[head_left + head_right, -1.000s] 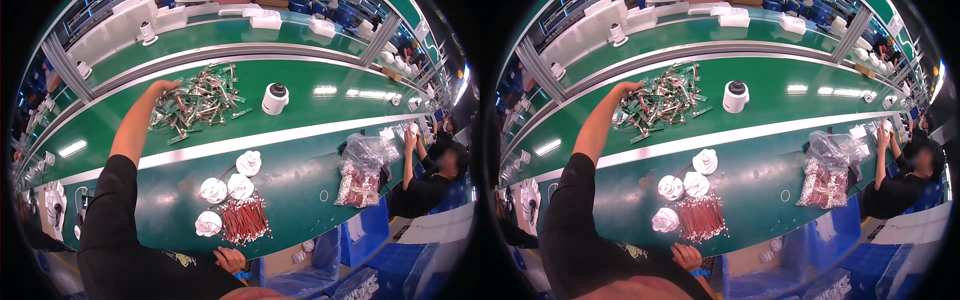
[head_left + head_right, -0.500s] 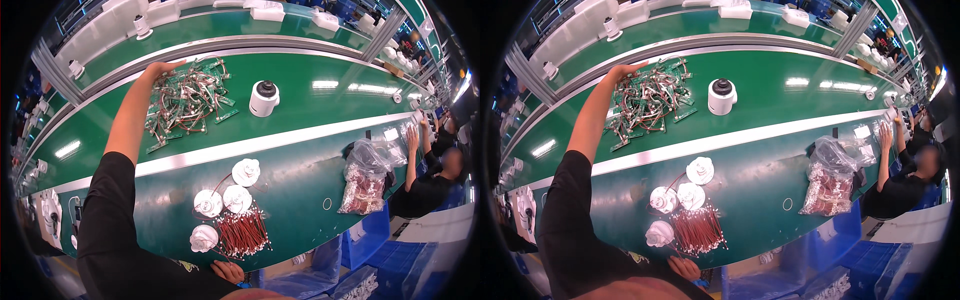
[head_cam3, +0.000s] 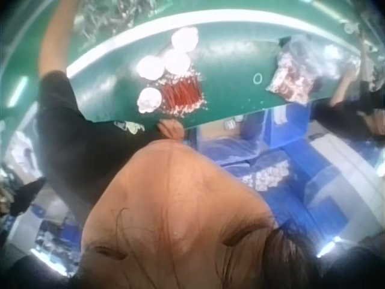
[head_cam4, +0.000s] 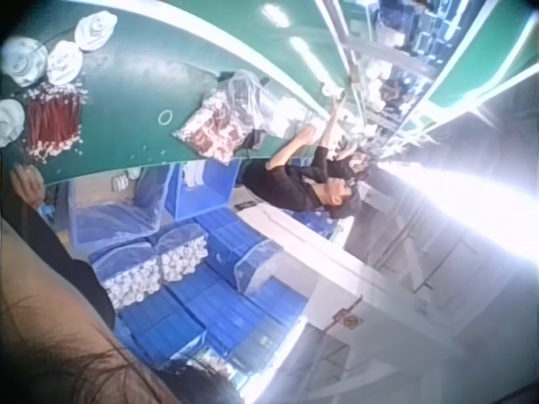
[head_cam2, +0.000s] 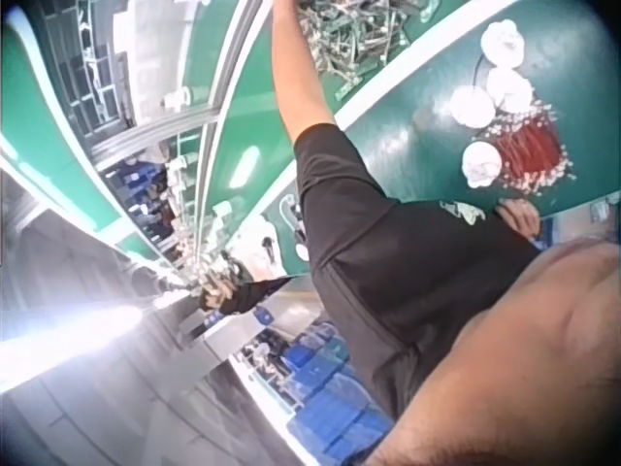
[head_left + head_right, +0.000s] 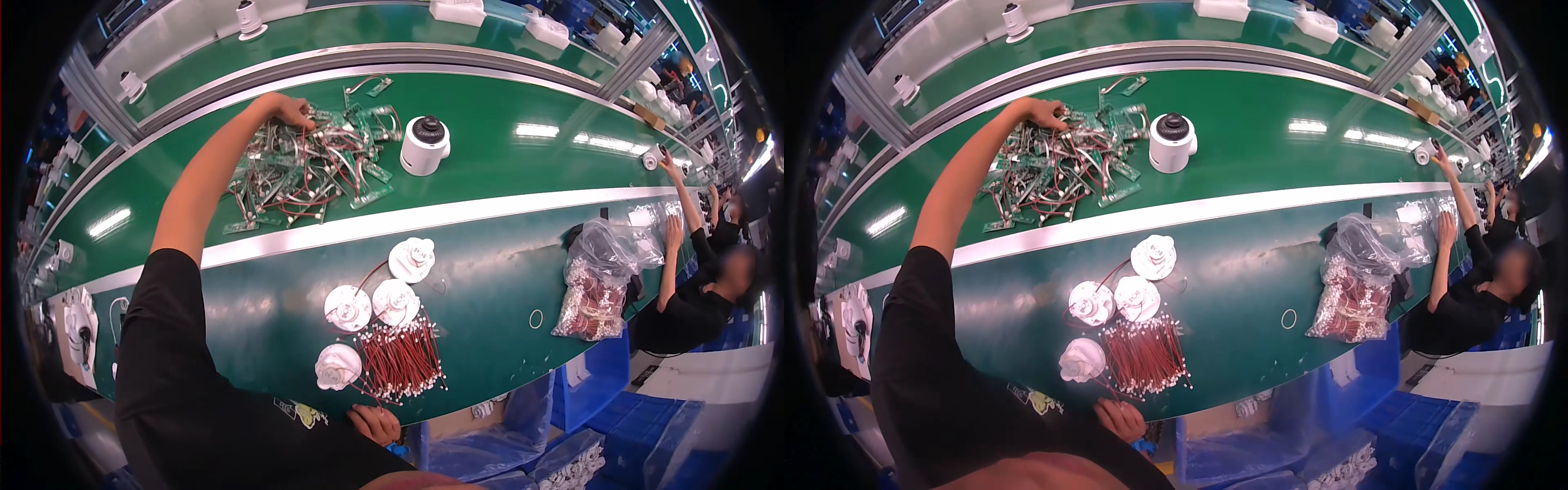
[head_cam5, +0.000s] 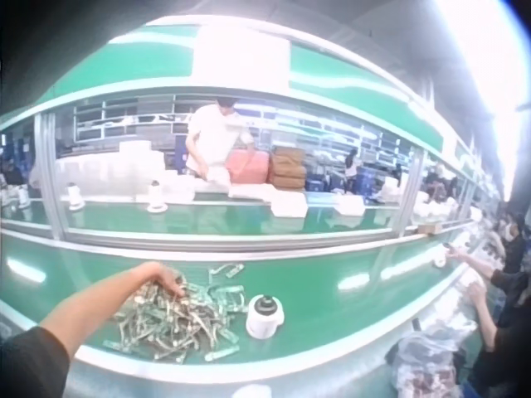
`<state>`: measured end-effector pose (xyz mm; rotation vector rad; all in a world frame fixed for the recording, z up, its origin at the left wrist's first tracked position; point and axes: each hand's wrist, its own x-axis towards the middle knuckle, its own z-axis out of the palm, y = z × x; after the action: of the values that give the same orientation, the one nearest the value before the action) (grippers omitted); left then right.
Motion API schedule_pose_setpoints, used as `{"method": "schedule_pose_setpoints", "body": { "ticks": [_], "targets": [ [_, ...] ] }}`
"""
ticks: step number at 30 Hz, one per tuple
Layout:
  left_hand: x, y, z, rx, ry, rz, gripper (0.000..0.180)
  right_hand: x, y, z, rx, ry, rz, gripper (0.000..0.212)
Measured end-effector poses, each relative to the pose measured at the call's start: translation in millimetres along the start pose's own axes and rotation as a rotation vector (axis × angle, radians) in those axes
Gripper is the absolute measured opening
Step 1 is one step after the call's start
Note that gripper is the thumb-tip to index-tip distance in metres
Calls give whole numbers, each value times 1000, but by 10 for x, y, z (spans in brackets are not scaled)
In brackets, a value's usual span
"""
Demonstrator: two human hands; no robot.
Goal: Assembling small electronic components into plastic housings on an assembly line.
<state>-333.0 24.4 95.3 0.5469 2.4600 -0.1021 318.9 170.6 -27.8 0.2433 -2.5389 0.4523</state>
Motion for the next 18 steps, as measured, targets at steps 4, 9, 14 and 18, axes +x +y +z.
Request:
{"method": "schedule_pose_setpoints", "body": {
  "ticks": [4,9,14,18],
  "targets": [
    [-370,-143,278,-266,-231,-91,62,4,27,-3,65,30,19,23],
    [-958,-403,607,-319,-356,12,52,152,-1,37,69,157,30,22],
    [-1615,-714,990,-431,-156,109,45,240,-98,1,86,207,81,21],
    [-2243,-769,1253,-296,-195,167,51,229,-109,38,82,231,80,22]
  ]
}}
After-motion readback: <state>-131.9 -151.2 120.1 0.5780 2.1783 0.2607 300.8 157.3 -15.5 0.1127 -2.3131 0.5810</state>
